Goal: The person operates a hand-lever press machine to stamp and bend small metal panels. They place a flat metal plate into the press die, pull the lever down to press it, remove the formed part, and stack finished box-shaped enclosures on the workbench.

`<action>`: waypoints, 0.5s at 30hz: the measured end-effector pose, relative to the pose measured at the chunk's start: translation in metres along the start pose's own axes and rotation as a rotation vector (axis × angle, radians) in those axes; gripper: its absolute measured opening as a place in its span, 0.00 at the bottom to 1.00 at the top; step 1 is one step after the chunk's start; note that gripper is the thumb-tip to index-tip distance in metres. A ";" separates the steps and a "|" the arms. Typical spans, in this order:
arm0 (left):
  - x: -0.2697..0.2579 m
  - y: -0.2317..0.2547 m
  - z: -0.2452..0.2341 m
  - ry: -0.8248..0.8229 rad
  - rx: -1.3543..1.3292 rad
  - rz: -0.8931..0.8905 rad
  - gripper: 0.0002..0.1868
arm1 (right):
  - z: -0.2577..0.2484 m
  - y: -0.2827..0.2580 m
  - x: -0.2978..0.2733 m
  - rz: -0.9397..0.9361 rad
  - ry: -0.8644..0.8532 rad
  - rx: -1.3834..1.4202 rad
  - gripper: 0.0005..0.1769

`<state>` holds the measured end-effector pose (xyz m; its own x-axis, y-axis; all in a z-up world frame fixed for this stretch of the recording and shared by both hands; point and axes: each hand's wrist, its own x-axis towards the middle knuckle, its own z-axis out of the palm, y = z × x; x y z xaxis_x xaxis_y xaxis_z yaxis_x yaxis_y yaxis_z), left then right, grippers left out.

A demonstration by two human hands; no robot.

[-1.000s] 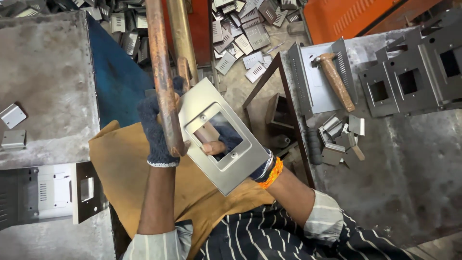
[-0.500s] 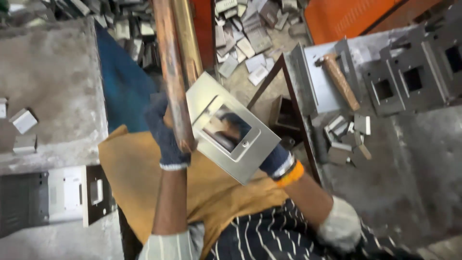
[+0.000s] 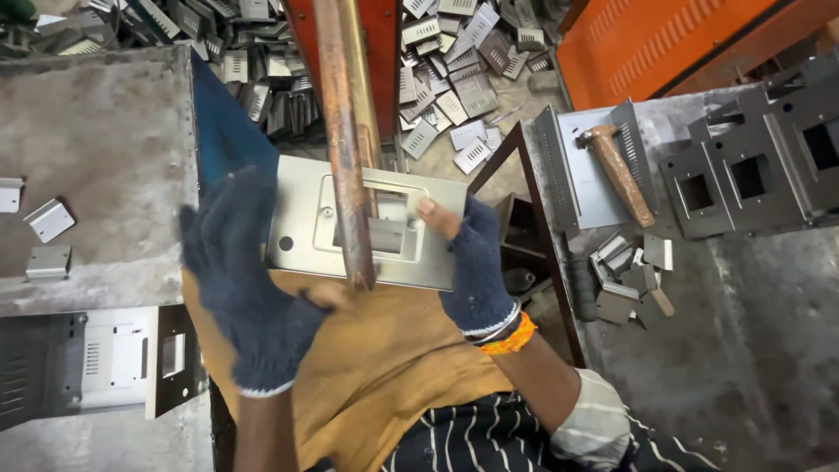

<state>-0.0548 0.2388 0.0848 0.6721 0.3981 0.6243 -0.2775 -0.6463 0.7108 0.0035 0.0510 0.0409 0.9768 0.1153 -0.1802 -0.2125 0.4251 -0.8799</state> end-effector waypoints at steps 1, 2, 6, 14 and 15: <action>0.006 0.003 -0.007 -0.119 0.158 0.130 0.42 | 0.003 0.002 0.000 -0.010 0.022 -0.025 0.15; 0.012 0.007 -0.014 -0.238 0.315 0.260 0.44 | 0.006 0.005 0.001 -0.020 0.044 -0.050 0.15; 0.018 0.012 -0.014 -0.439 0.356 0.344 0.33 | 0.020 0.003 0.003 0.015 0.004 0.019 0.15; 0.022 0.001 -0.003 -0.615 0.226 0.409 0.29 | 0.023 0.004 0.004 0.026 -0.007 0.016 0.16; 0.022 0.000 -0.003 -0.615 0.228 0.409 0.29 | 0.023 0.005 0.004 0.025 -0.009 0.017 0.16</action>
<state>-0.0421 0.2490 0.0996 0.8254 -0.2918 0.4833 -0.4827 -0.8087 0.3361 0.0062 0.0739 0.0459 0.9709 0.1339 -0.1984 -0.2375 0.4373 -0.8674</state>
